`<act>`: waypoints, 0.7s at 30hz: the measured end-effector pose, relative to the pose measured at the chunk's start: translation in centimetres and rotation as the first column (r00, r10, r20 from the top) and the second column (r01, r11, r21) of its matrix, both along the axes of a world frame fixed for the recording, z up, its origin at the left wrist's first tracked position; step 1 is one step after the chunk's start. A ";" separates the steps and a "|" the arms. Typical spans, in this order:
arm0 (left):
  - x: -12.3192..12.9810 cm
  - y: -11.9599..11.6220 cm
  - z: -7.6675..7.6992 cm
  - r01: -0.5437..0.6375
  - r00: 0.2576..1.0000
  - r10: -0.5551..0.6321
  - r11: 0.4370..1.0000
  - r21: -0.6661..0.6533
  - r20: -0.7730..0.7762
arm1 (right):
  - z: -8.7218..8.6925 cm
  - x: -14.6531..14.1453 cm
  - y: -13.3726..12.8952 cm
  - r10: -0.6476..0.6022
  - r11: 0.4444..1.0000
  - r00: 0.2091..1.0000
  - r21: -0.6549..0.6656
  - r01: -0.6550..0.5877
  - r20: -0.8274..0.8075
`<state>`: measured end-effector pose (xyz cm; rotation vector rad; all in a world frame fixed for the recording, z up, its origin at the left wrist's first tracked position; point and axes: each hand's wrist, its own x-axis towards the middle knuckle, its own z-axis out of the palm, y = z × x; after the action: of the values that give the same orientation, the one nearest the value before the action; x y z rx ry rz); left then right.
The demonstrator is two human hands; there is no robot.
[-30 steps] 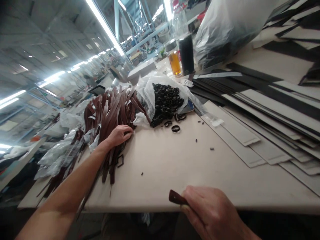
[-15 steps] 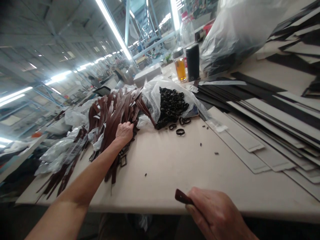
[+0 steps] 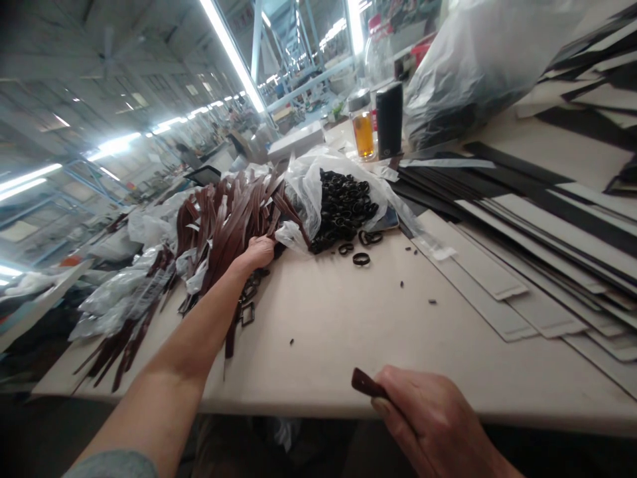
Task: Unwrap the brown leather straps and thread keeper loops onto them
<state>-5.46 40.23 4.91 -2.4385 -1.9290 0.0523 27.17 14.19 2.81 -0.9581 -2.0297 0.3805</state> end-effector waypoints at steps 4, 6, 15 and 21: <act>-0.2 -4.0 0.1 0.086 0.995 -0.089 0.994 -0.069 -0.038 | 0.2 0.0 0.0 -0.012 1.000 1.000 0.014 0.012 -0.012; -0.5 -5.9 0.4 0.103 0.992 -0.103 0.995 -0.011 -0.068 | 0.3 -0.1 0.0 -0.017 1.000 1.000 0.011 0.017 -0.012; -0.1 -3.0 1.2 -0.059 0.978 0.063 0.998 0.026 -0.197 | 0.0 0.0 0.0 -0.022 1.000 1.000 0.003 0.022 -0.022; -1.8 2.1 1.2 -0.172 0.974 0.174 0.985 0.029 -0.144 | 0.2 0.1 -0.1 -0.040 0.998 0.999 0.051 0.040 -0.008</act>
<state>-7.29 42.31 6.09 -2.1822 -2.0608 0.2114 27.24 14.12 3.04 -0.9632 -2.0015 0.3087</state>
